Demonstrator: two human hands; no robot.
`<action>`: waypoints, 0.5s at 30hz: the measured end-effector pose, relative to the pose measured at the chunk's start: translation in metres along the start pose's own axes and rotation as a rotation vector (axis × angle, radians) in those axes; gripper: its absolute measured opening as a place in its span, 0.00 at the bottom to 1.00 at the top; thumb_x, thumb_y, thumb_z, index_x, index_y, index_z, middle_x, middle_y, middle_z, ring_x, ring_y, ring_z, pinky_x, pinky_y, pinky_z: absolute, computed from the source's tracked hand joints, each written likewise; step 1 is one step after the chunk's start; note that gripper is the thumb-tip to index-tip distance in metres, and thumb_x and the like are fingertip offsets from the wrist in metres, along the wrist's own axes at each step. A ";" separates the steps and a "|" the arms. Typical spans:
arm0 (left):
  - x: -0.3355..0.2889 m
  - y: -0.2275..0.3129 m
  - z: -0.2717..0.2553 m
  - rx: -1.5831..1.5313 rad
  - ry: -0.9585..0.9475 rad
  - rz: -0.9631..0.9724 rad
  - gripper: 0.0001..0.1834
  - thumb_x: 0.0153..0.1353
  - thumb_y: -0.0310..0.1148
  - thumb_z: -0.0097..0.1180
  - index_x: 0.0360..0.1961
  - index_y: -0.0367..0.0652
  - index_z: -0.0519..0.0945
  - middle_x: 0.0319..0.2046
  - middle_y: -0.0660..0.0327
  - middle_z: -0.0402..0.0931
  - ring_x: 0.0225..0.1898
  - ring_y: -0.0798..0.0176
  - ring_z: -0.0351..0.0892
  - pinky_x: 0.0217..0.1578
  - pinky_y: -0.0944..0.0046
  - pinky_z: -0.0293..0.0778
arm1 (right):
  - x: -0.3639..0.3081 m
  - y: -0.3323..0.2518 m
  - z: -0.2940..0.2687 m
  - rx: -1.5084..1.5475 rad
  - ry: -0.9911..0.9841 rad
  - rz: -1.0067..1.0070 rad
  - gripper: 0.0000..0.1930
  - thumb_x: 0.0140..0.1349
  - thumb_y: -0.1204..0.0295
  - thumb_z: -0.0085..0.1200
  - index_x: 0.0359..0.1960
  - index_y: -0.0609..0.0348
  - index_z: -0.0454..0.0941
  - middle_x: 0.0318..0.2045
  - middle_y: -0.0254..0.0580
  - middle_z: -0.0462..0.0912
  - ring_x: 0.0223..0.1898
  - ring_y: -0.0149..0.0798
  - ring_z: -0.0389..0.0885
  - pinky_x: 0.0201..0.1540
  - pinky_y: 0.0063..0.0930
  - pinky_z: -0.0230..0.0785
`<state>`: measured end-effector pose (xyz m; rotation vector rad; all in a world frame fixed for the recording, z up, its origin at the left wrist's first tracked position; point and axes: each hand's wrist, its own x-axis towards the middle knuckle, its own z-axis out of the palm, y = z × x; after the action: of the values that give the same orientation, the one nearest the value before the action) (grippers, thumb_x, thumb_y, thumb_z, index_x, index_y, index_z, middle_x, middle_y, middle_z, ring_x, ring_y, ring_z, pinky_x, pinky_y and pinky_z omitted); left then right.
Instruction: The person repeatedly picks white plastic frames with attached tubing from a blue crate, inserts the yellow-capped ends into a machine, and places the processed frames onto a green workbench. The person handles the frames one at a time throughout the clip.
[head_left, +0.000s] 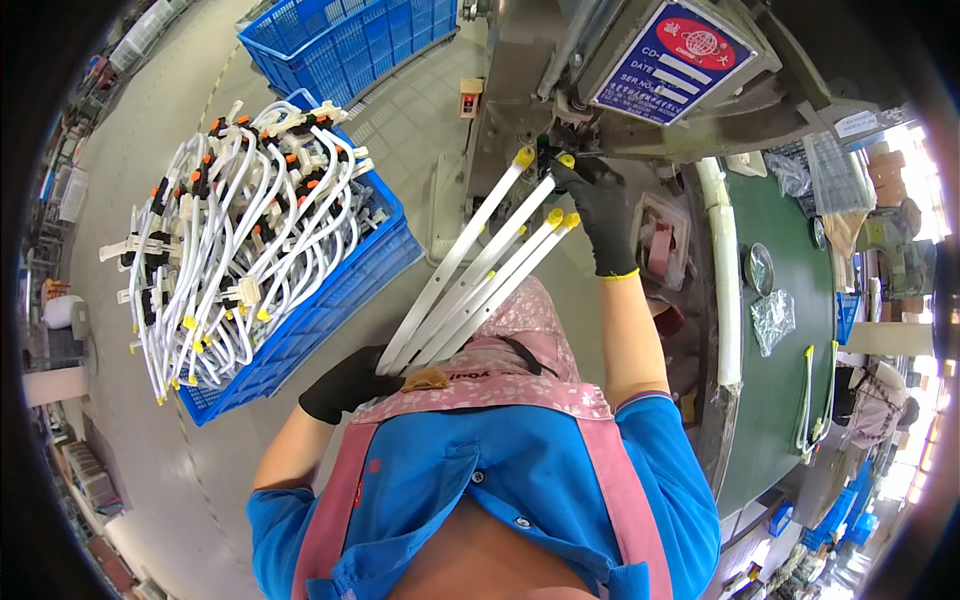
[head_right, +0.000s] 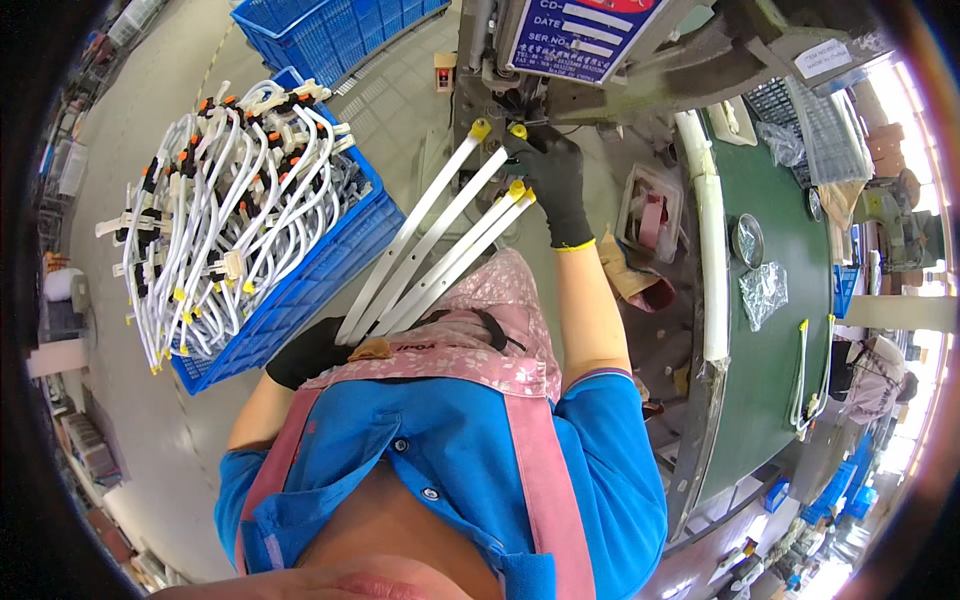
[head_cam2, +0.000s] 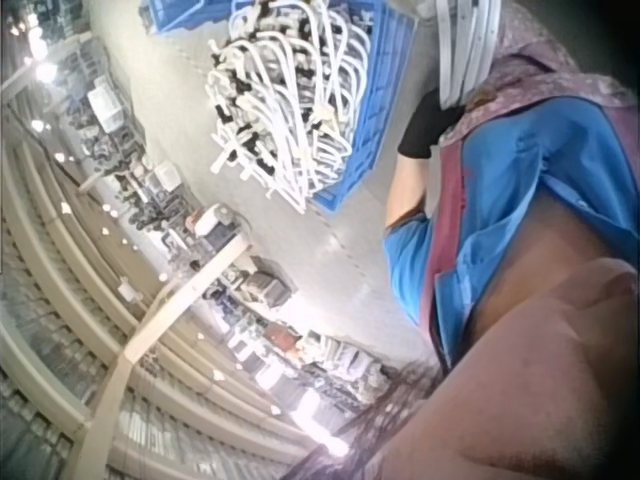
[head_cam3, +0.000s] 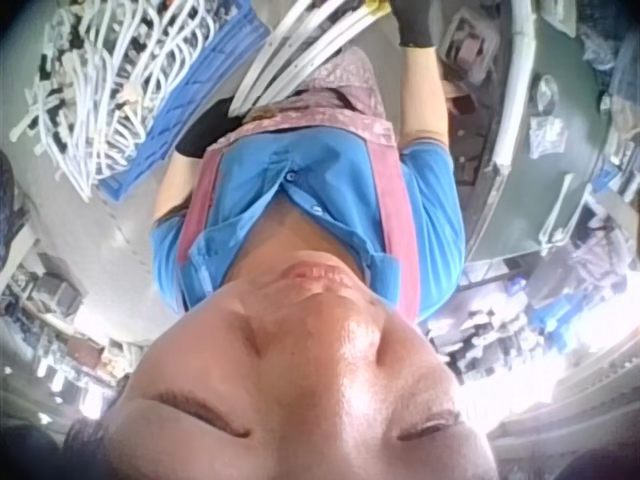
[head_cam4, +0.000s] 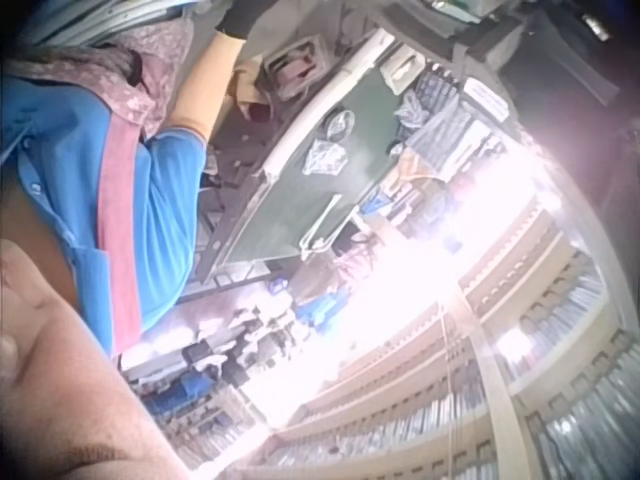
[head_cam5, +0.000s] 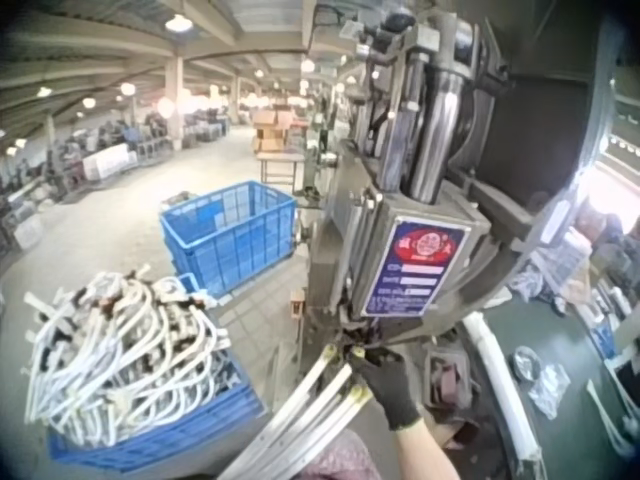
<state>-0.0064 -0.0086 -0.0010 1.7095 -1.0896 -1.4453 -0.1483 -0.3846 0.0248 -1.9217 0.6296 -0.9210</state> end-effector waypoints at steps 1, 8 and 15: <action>0.001 0.000 0.001 -0.023 -0.004 0.009 0.27 0.56 0.33 0.62 0.57 0.37 0.73 0.48 0.55 0.78 0.47 0.63 0.75 0.52 0.64 0.69 | 0.002 0.000 0.005 0.037 0.012 0.071 0.13 0.54 0.68 0.62 0.37 0.66 0.82 0.24 0.39 0.83 0.25 0.26 0.77 0.30 0.24 0.71; 0.000 -0.014 0.005 -0.119 -0.017 -0.048 0.26 0.55 0.34 0.63 0.55 0.37 0.74 0.48 0.56 0.79 0.47 0.65 0.75 0.51 0.64 0.69 | -0.006 0.015 0.020 0.049 0.011 0.081 0.13 0.55 0.70 0.62 0.38 0.66 0.82 0.27 0.38 0.83 0.26 0.26 0.77 0.31 0.23 0.71; -0.015 -0.018 0.009 -0.017 0.081 0.054 0.30 0.52 0.39 0.65 0.55 0.37 0.74 0.46 0.51 0.80 0.46 0.58 0.78 0.50 0.60 0.70 | -0.002 0.019 0.021 0.055 -0.003 0.154 0.15 0.55 0.69 0.62 0.41 0.65 0.82 0.29 0.38 0.83 0.27 0.26 0.77 0.32 0.22 0.71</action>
<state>-0.0127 0.0137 -0.0116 1.6991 -1.0692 -1.3374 -0.1342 -0.3818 0.0008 -1.7988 0.7327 -0.8300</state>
